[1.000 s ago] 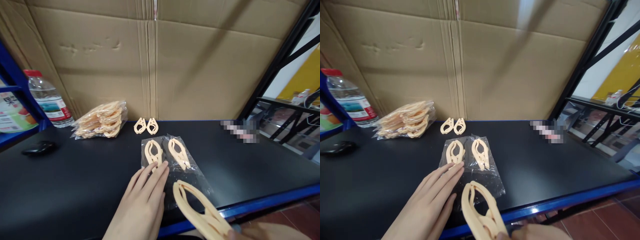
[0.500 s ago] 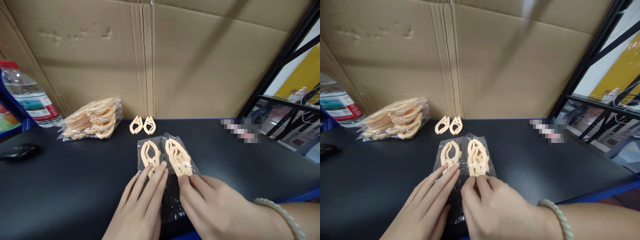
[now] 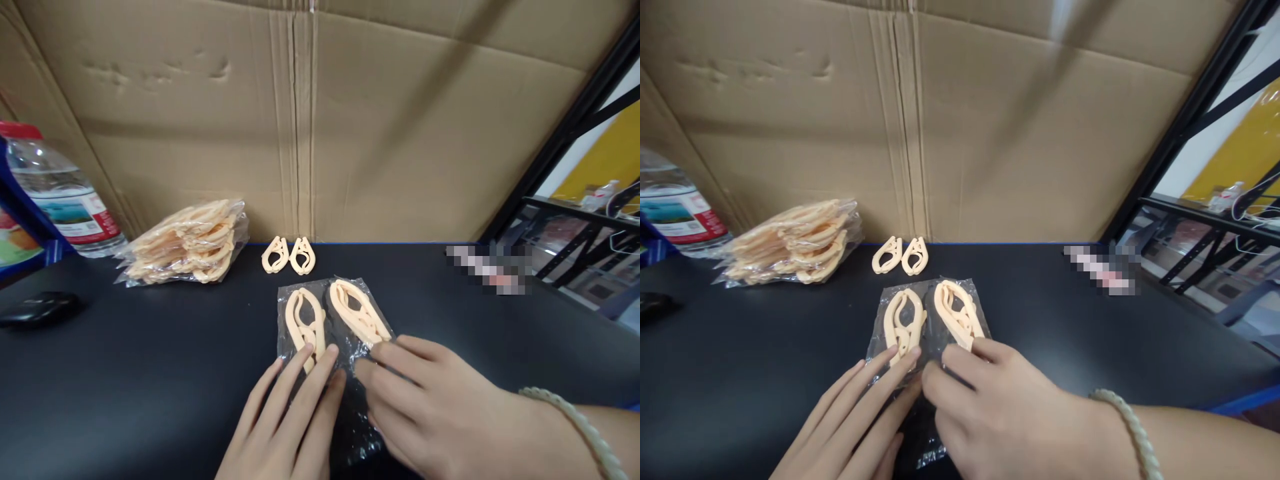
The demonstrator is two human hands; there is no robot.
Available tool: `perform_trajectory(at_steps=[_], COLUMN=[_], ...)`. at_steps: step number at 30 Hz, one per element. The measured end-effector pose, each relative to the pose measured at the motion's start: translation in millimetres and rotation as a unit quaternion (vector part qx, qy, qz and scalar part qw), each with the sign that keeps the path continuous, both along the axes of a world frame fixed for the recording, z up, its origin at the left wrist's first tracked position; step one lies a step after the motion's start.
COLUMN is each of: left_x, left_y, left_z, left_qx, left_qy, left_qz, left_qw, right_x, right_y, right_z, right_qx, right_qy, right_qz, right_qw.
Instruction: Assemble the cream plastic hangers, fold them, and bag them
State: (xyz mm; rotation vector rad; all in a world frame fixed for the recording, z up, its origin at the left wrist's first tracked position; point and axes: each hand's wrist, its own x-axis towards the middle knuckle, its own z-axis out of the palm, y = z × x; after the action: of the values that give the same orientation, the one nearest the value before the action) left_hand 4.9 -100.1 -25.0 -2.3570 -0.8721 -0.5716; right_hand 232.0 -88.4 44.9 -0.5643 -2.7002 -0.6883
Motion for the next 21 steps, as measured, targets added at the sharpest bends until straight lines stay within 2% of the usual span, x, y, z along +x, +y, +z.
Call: perform_trajectory(at_steps=[1,3,6,8,11,14,17,21], left_x=[-1.2,-3.1,-4.2,-3.8,-1.8,0.1,0.0,-2.3], left_y=[0.0,-0.1,-1.1,-2.6,-5.9,-9.3,-11.6,-12.9], left_z=[-0.5,-1.1,-0.5,1.1,5.1,8.6,9.5,7.6], left_qx=[0.006,0.010,-0.002,-0.019,-0.052,-0.075,-0.069,-0.052], left_qy=[-0.001,0.002,-0.001,-0.016,-0.056,-0.091,-0.119,-0.145], left_qz=[-0.006,-0.016,-0.019,-0.017,-0.009,-0.001,0.011,0.023], left_qw=[1.000,1.000,1.000,1.000,0.997,0.993,0.990,0.988], right_x=[1.2,3.9,5.9,3.0,-10.1,-31.1,-50.0,-52.8], right_y=[3.6,20.3,70.9,115.6,181.1,228.7,253.4,259.9], right_z=[7.1,20.0,29.7,27.7,14.6,-2.3,-12.8,-9.6], right_qx=[-0.020,-0.040,-0.061,-0.095,-0.142,-0.168,-0.171,-0.171], right_qy=[0.033,0.112,0.170,0.151,0.065,-0.027,-0.073,-0.073], right_qz=[0.029,0.042,-0.012,-0.012,-0.012,-0.036,-0.050,-0.058], right_qw=[0.999,0.992,0.984,0.984,0.988,0.985,0.981,0.981])
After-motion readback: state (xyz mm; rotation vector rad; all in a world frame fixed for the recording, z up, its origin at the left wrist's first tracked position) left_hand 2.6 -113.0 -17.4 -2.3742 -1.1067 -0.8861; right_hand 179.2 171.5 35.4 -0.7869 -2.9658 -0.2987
